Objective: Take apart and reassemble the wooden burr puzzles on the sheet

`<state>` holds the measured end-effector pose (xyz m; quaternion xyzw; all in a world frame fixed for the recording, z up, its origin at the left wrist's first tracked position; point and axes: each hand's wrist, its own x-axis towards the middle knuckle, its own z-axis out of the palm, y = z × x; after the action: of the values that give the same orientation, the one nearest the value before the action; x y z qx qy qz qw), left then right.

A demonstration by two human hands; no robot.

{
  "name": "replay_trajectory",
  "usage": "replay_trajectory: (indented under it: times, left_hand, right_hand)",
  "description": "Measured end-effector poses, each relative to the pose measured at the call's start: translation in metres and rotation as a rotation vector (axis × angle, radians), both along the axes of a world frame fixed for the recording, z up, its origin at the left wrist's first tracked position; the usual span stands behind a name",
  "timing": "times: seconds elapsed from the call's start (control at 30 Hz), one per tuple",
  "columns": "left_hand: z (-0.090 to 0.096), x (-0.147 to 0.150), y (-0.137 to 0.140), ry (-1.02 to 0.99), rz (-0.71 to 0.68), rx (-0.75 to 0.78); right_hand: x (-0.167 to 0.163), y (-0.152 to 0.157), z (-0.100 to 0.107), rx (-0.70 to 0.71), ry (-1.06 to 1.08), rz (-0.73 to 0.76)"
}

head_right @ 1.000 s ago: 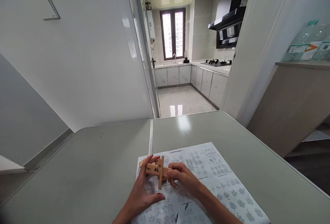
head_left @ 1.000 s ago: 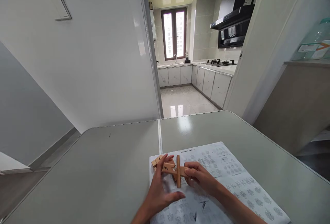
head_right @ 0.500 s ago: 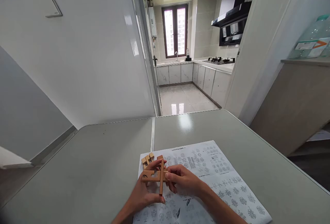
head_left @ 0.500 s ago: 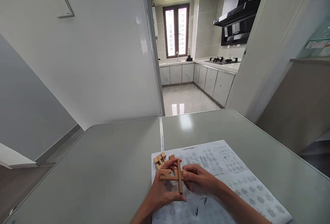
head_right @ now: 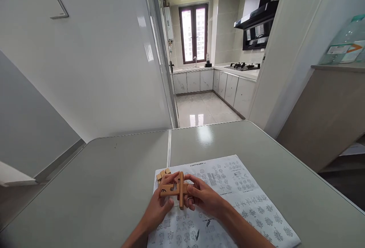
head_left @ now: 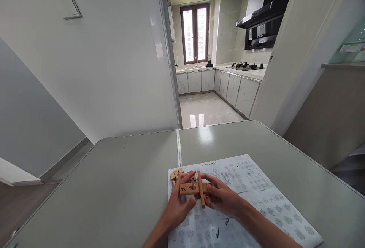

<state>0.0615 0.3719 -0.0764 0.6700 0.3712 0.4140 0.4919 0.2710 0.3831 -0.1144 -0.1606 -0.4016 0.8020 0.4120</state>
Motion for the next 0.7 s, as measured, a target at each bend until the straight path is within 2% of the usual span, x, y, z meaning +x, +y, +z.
replay_trajectory:
  times: [0.17,0.23,0.43,0.7]
  left_hand:
    - [0.0025,0.0002,0.0019,-0.101,0.0,-0.255]
    - [0.0017,0.0009,0.0035,-0.145,-0.014,-0.311]
    - [0.0025,0.0033,0.004,-0.219,-0.035,-0.357]
    - [0.001,0.0058,0.0036,-0.303,-0.059,-0.408]
  right_hand:
    - [0.0022,0.0009,0.0031,-0.028,0.016,-0.037]
    - [0.002,0.001,0.0024,-0.014,0.031,-0.027]
    - [0.0034,0.0011,0.0012,0.048,0.016,-0.026]
    - [0.0074,0.0033,-0.0058,0.034,0.001,-0.038]
